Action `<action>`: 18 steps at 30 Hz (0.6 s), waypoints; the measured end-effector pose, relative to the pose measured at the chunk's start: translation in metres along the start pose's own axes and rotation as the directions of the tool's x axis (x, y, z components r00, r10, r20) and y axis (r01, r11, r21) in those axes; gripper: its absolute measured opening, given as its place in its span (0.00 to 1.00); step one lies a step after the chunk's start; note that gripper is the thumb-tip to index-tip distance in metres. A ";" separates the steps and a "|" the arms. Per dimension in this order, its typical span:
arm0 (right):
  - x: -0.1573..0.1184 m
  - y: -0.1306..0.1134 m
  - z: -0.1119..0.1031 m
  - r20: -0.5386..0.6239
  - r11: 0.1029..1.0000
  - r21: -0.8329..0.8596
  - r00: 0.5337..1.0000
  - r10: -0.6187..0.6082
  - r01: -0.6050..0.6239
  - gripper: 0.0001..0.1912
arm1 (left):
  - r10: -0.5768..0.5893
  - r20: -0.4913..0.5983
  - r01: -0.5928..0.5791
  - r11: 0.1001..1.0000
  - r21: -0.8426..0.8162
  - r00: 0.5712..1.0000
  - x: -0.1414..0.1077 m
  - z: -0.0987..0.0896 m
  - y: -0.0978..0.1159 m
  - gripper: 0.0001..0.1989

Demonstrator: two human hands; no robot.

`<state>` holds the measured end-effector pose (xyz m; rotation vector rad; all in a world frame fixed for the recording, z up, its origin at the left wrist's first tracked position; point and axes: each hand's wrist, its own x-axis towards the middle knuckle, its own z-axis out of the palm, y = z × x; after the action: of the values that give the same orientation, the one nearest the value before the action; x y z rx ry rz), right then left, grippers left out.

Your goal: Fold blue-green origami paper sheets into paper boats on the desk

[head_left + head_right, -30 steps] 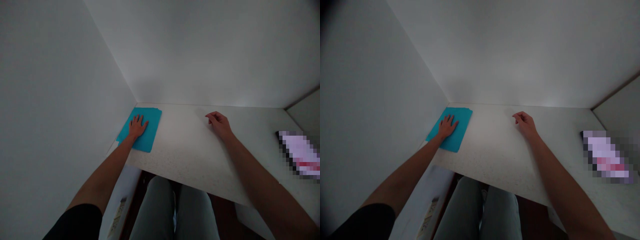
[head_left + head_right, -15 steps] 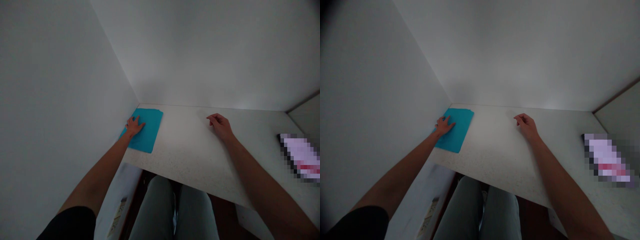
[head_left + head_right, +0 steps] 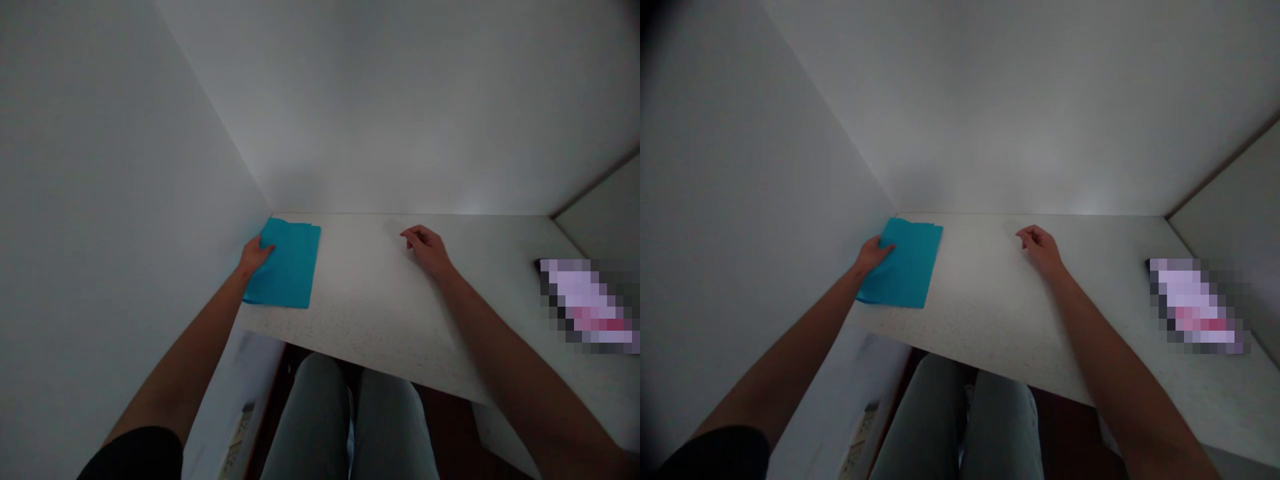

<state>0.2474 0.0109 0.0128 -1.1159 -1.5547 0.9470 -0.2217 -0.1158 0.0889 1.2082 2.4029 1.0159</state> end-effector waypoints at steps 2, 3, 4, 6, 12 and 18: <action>0.000 -0.002 0.000 0.008 1.000 0.009 1.000 0.001 -0.001 0.18 | 0.076 0.053 -0.071 0.992 -0.106 0.996 -0.005 -0.008 0.018 0.17; 0.000 -0.003 0.000 0.014 1.000 0.013 1.000 0.001 -0.001 0.18 | 0.114 0.093 -0.098 0.982 -0.163 0.989 -0.008 -0.013 0.029 0.16; -0.001 -0.004 0.000 0.020 1.000 0.015 1.000 0.000 0.000 0.19 | 0.150 0.142 -0.117 0.969 -0.217 0.978 -0.012 -0.017 0.041 0.16; -0.002 -0.005 0.001 0.029 1.000 0.019 1.000 -0.001 0.001 0.21 | 0.219 0.252 -0.133 0.939 -0.318 0.943 -0.022 -0.023 0.066 0.18; -0.004 -0.011 0.001 0.018 0.995 0.099 1.000 0.017 -0.019 0.32 | 0.475 0.256 -0.265 0.778 -0.570 0.842 -0.040 -0.002 0.130 0.25; 0.001 -0.005 -0.002 0.034 0.971 0.236 0.999 0.028 -0.035 0.47 | 0.431 0.078 -0.299 0.735 -0.609 0.899 -0.046 0.104 0.141 0.21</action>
<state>0.2477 0.0107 0.0186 -0.9628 -1.4085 1.1429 -0.0559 -0.0452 0.1087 1.4705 1.5160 1.5059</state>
